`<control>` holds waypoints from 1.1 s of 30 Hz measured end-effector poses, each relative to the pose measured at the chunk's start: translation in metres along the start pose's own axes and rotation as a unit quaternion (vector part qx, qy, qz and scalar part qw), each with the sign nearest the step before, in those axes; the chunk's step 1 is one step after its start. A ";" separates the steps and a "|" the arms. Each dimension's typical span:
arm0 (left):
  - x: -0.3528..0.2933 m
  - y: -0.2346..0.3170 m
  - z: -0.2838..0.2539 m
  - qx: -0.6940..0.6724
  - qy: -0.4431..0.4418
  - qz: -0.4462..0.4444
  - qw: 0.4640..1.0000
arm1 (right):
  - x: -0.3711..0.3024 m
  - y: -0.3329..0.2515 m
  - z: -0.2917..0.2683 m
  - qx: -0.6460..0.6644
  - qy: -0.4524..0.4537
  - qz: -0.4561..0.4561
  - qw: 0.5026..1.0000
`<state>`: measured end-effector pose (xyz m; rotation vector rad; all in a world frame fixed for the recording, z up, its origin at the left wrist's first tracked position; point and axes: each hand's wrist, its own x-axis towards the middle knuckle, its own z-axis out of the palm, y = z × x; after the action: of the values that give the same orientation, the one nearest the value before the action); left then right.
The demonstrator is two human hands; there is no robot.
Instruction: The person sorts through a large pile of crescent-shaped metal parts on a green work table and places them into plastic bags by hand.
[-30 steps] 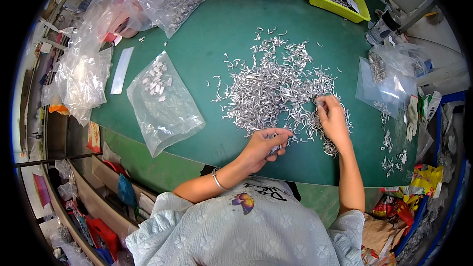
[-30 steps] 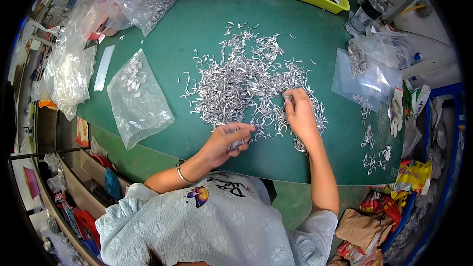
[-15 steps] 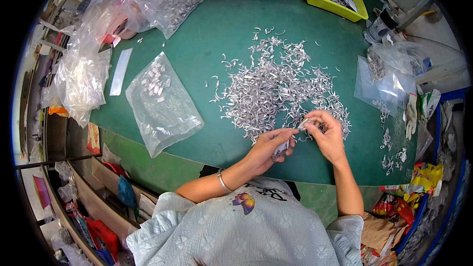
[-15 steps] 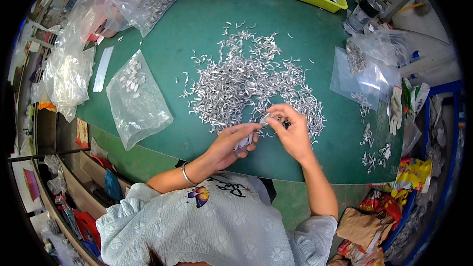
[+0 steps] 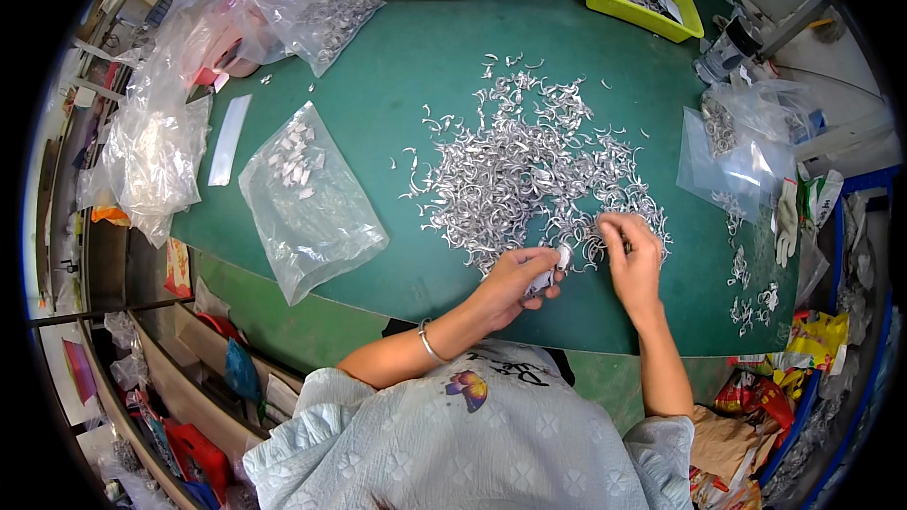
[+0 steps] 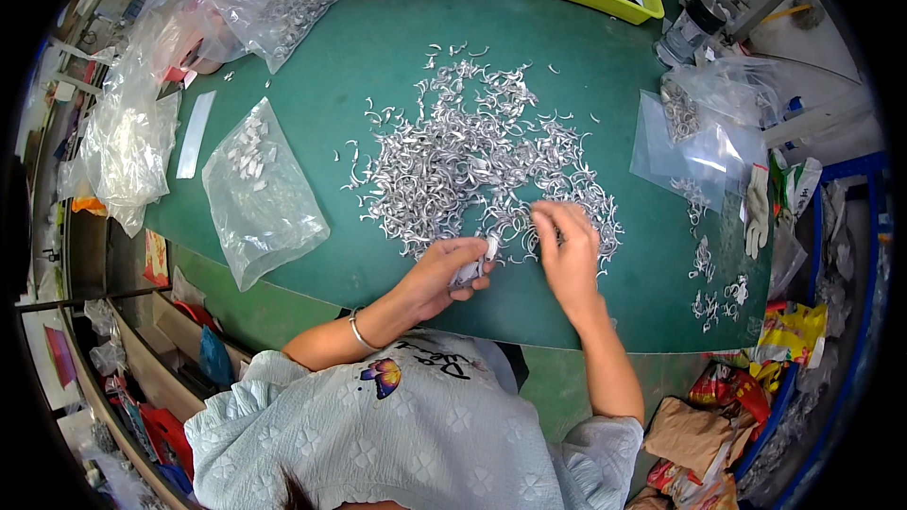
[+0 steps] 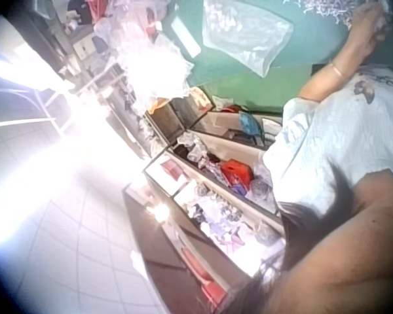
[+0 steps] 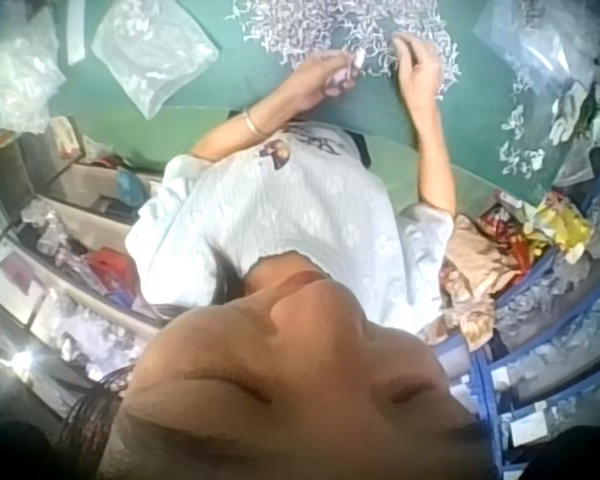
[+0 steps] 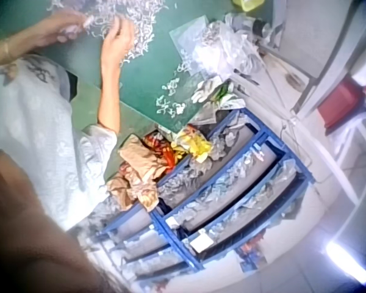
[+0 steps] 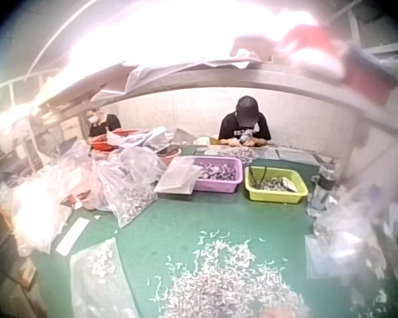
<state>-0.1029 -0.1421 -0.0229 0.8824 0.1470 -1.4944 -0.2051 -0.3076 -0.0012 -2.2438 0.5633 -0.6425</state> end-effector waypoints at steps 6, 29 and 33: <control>-0.003 0.006 -0.006 -0.178 -0.031 -0.093 0.979 | -0.001 0.014 -0.007 -0.218 -0.100 -0.119 0.964; -0.009 0.000 -0.007 -0.001 -0.155 -0.044 0.987 | 0.007 0.033 -0.009 -0.227 -0.109 -0.146 0.957; -0.009 -0.002 -0.016 0.009 -0.208 -0.044 0.977 | 0.014 0.040 -0.013 -0.254 -0.045 -0.140 0.956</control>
<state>-0.0996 -0.1258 -0.0295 0.5669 -0.1383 -1.7325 -0.2102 -0.3481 -0.0191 -2.8580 0.3986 -0.5751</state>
